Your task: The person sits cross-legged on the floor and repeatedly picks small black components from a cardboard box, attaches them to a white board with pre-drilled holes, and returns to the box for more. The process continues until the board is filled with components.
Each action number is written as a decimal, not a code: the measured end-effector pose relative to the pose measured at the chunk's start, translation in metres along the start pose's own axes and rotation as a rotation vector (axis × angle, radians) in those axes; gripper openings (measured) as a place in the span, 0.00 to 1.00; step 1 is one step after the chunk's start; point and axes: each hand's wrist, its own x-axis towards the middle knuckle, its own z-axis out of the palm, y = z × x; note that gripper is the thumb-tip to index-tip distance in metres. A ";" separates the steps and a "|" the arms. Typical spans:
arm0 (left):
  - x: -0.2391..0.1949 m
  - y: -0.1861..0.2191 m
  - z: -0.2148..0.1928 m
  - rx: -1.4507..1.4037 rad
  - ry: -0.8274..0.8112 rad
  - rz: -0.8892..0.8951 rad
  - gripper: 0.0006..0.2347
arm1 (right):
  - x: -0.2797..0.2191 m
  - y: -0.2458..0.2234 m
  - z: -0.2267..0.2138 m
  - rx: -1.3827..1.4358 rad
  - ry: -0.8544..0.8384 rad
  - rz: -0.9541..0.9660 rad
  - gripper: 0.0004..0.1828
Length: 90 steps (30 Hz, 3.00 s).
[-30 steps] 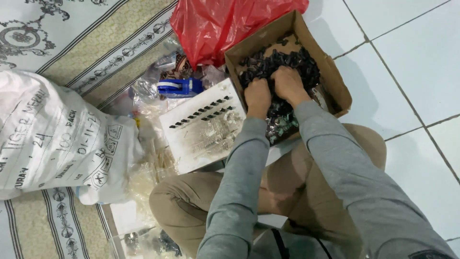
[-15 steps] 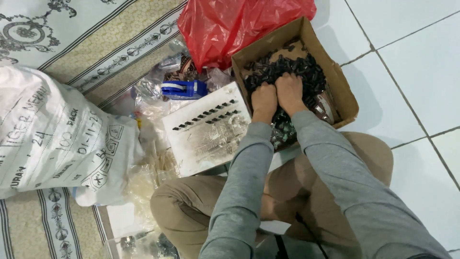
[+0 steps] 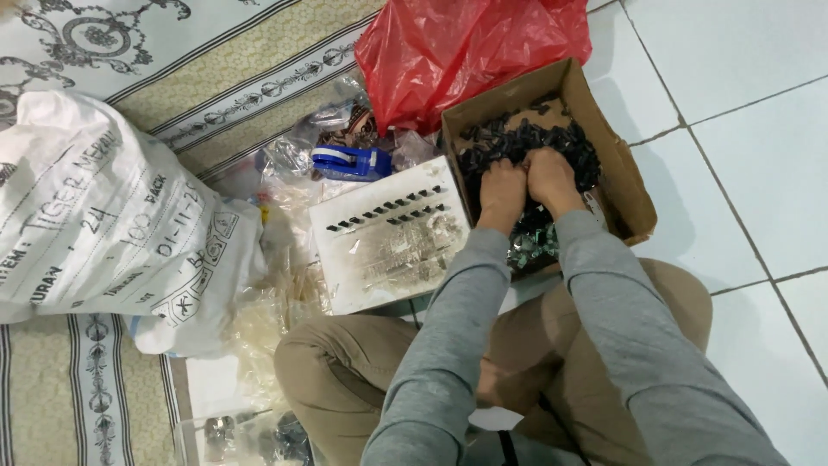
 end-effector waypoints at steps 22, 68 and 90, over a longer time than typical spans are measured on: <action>-0.156 -0.107 -0.200 -1.465 -0.038 -0.488 0.09 | -0.144 -0.154 -0.078 0.880 0.031 -0.127 0.05; -0.151 -0.103 -0.173 -1.653 0.227 -0.459 0.06 | -0.139 -0.182 -0.056 0.652 0.032 -0.258 0.03; -0.171 -0.123 -0.271 -0.973 -0.236 -0.583 0.22 | -0.136 -0.184 -0.058 0.466 0.025 -0.439 0.06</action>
